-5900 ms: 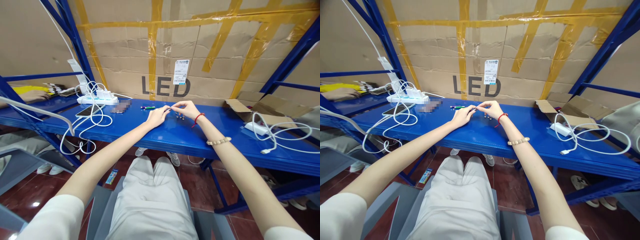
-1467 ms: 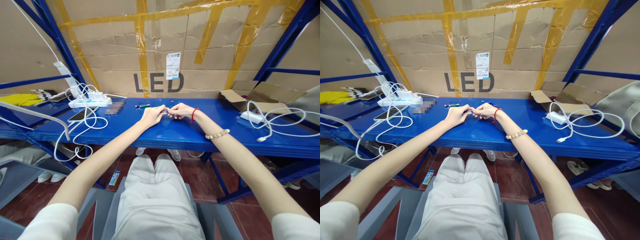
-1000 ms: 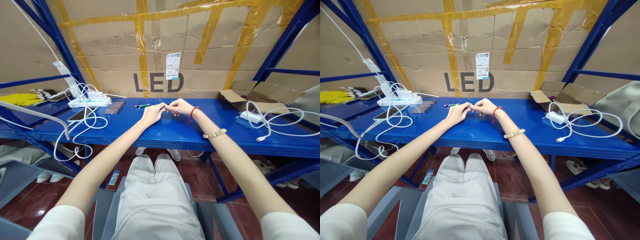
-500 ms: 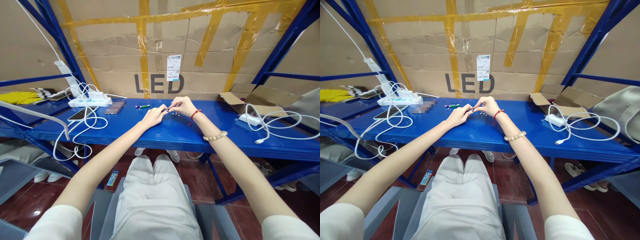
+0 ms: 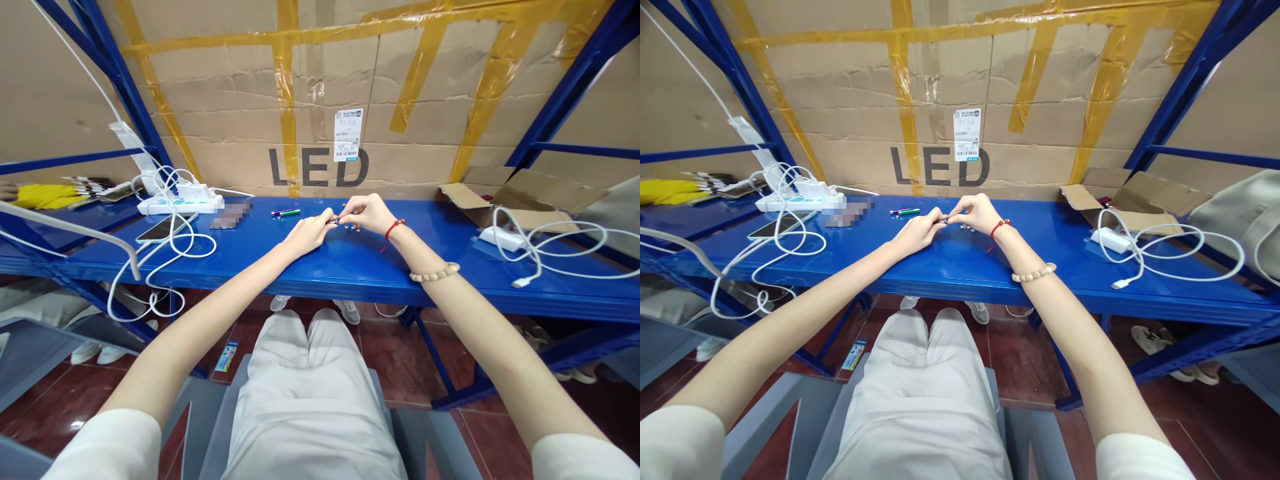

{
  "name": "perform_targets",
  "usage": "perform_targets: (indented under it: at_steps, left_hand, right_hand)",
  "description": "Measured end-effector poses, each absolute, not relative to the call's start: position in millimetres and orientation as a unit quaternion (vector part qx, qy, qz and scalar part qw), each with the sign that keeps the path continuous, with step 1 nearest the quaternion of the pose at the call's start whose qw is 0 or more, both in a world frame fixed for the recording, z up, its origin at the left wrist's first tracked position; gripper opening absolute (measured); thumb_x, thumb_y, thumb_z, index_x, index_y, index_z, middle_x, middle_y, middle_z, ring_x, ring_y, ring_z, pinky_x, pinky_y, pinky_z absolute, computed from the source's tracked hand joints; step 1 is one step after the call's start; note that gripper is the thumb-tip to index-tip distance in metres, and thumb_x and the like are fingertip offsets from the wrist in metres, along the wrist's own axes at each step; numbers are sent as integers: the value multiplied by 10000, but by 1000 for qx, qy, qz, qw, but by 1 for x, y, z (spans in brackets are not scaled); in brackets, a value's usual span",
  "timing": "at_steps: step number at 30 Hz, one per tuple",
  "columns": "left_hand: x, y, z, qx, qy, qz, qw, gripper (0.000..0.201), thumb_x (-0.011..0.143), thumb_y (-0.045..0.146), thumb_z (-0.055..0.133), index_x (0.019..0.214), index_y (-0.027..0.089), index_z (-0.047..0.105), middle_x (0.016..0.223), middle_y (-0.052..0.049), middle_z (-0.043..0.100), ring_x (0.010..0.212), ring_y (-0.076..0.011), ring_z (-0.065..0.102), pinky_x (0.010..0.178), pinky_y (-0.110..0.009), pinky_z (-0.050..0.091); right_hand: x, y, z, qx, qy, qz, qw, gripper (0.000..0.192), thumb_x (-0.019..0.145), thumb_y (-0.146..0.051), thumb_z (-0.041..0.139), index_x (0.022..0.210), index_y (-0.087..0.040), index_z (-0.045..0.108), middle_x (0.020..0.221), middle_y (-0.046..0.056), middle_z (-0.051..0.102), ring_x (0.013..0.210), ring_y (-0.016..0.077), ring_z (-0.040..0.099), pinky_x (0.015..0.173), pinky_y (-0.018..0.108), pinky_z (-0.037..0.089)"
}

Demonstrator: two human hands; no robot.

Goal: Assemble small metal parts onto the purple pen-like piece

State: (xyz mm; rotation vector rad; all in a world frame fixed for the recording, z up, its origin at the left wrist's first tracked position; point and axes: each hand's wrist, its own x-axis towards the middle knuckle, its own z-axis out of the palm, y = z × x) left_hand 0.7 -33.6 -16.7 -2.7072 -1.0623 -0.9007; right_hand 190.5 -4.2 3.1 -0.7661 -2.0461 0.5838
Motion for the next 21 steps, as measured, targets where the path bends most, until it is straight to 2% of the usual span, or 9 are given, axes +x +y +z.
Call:
perform_targets:
  at_steps: [4,21]
  left_hand:
    - [0,-30,-18,-897,-324,-298,34,92,937,216,354,959,168,430,1072,-71,611,956,-203,608,706,-252,457]
    - [0,-29,-20,-892,-308,-330,37,27,910,182,421,902,156,425,1018,-105,630,975,-231,609,723,-284,480]
  right_hand:
    - [192,-4,1,-307,-820,244,418,412,536,-509,751,665,-124,679,677,41,582,438,101,513,386,239,402]
    - [190,-10,3,-319,-819,240,411,321,576,-438,741,656,-134,675,645,25,585,442,91,502,430,237,389]
